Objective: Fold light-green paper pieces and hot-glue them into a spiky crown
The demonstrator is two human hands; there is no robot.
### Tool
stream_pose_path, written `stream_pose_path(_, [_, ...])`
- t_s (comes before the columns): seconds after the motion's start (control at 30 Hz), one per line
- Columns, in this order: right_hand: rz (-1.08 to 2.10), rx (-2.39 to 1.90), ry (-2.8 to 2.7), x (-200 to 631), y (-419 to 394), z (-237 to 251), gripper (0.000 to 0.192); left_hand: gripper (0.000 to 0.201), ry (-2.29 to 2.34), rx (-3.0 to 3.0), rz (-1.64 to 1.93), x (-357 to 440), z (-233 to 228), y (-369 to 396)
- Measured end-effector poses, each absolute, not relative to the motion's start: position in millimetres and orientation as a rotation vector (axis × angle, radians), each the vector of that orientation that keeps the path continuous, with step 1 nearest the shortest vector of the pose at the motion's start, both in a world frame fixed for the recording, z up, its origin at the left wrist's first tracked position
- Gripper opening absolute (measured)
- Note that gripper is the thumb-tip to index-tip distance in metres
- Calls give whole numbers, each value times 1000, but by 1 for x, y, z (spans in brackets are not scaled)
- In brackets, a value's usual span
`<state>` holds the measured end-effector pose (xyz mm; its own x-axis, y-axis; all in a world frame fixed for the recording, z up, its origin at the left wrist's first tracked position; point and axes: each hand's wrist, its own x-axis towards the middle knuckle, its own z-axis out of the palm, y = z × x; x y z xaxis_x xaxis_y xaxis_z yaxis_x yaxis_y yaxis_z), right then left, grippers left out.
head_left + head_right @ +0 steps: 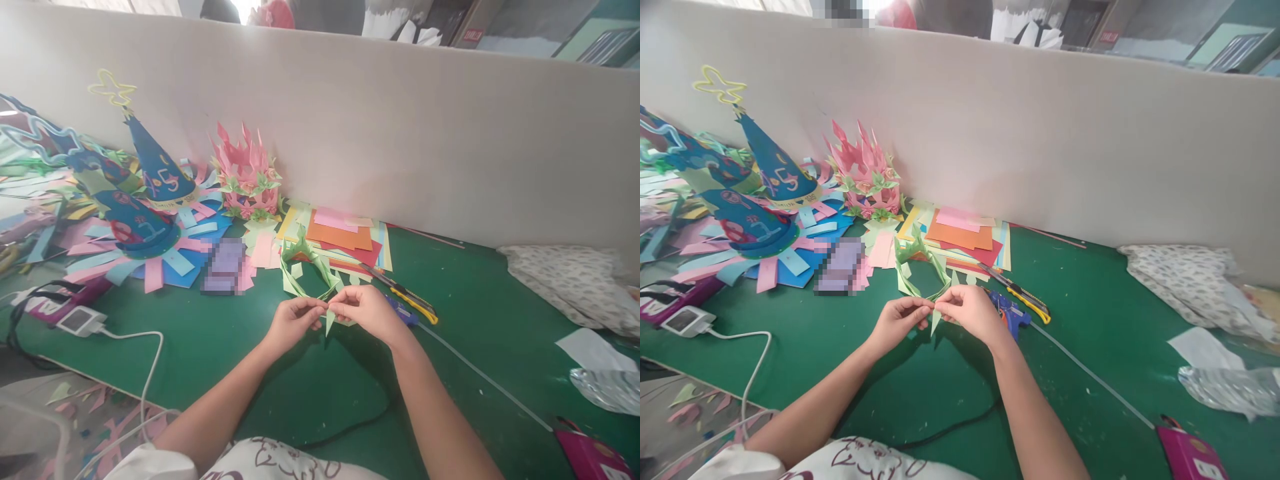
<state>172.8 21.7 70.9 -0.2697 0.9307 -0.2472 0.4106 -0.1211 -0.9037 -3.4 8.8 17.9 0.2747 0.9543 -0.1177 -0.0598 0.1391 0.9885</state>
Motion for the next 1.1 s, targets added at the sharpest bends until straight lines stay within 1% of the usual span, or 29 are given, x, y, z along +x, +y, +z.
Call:
stream_pose_path(0.07, [1312, -1491, -1678, 171, 24, 71, 19, 25, 1047, 1134, 920, -12, 20, 12])
stream_pose_path(0.13, [1287, -1495, -1675, 168, 26, 71, 19, 15, 1104, 1144, 810, -23, 20, 17])
stream_pose_path(0.2, [1354, -1483, -1663, 163, 28, 71, 19, 10, 1214, 1119, 680, -35, 16, 22])
stream_pose_path(0.23, [1399, -1468, -1661, 160, 29, 70, 18, 9, 1272, 1095, 683, -39, 14, 25])
stream_pose_path(0.3, [1460, -1441, -1675, 156, 31, 67, 16, 17, 1332, 1047, 680, -46, 8, 28])
stream_pose_path(0.4, [1465, -1400, -1696, 154, 34, 62, 16, 27, 1317, 988, 644, -47, 2, 29])
stream_pose_path(0.5, [1446, -1364, -1711, 158, 38, 62, 20, 29, 1246, 940, 653, -41, 2, 27])
stream_pose_path(0.63, [1423, -1344, -1677, 170, 41, 70, 25, 32, 1053, 796, 806, -29, 10, 25])
stream_pose_path(0.7, [1427, -1318, -1651, 177, 42, 73, 27, 31, 928, 640, 896, -25, 12, 28])
stream_pose_path(0.8, [1451, -1301, -1618, 184, 44, 74, 28, 23, 761, 398, 932, -19, 9, 36])
stream_pose_path(0.87, [1465, -1308, -1594, 188, 45, 76, 28, 24, 720, 328, 940, -16, 6, 40])
stream_pose_path(1.0, [1449, -1275, -1537, 192, 44, 85, 28, 25, 728, 418, 919, -10, 3, 41])
stream_pose_path(1.1, [1337, -1268, -1434, 194, 44, 95, 29, 25, 759, 523, 915, -7, 4, 37])
